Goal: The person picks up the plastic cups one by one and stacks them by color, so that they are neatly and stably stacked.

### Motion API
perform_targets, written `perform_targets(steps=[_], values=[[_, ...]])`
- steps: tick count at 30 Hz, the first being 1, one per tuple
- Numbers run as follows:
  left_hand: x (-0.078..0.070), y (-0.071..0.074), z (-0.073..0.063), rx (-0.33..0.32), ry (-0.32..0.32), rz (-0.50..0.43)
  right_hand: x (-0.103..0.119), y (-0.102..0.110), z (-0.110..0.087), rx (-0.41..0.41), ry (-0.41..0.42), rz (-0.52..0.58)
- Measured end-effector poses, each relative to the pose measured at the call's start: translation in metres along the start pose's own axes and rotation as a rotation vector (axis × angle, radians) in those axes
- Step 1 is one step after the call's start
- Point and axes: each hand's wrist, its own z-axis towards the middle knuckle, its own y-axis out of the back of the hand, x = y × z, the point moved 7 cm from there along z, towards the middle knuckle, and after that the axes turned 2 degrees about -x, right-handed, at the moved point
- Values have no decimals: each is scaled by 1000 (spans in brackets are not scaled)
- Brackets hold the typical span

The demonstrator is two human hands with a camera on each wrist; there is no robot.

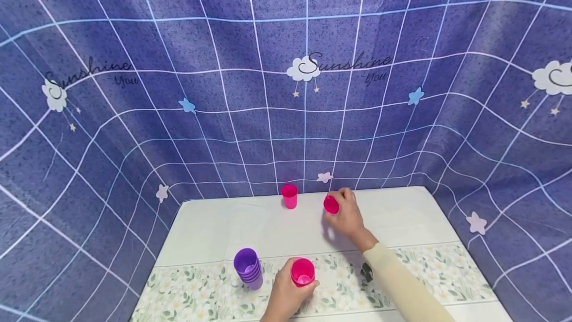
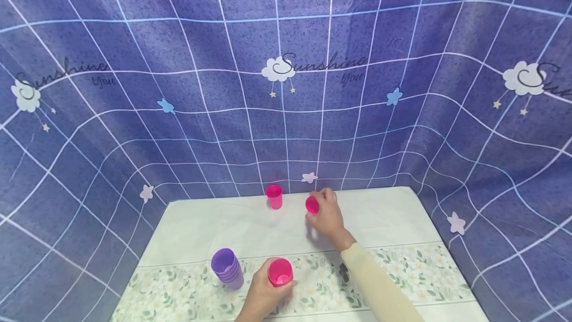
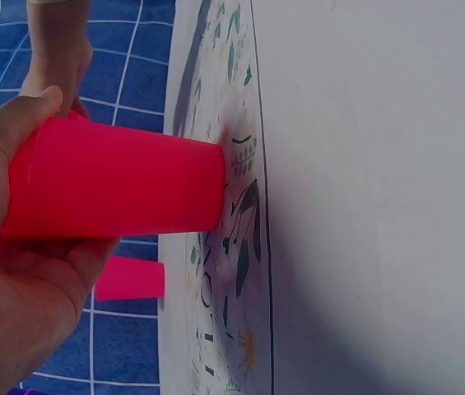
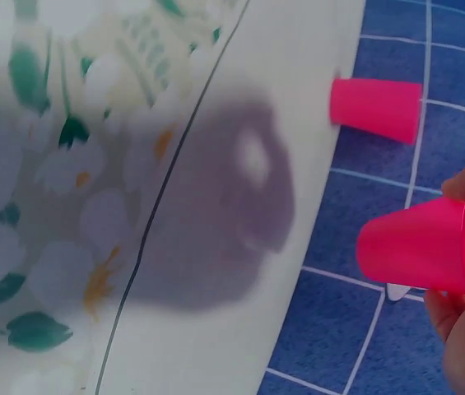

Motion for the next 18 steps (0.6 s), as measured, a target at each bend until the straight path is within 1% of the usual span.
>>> perform_targets(steps=[3, 7, 9, 15, 18], values=[[0, 0, -1, -5, -5, -1, 10, 5, -3, -33, 51, 23], [0, 1, -2, -22, -16, 22, 20, 9, -8, -42, 78, 27], [0, 1, -2, -24, -16, 31, 25, 11, -10, -47, 88, 36], [-3, 1, -1, -11, 3, 20, 38, 18, -15, -84, 113, 61], [-3, 1, 0, -6, 5, 16, 45, 20, -20, -75, 105, 96]])
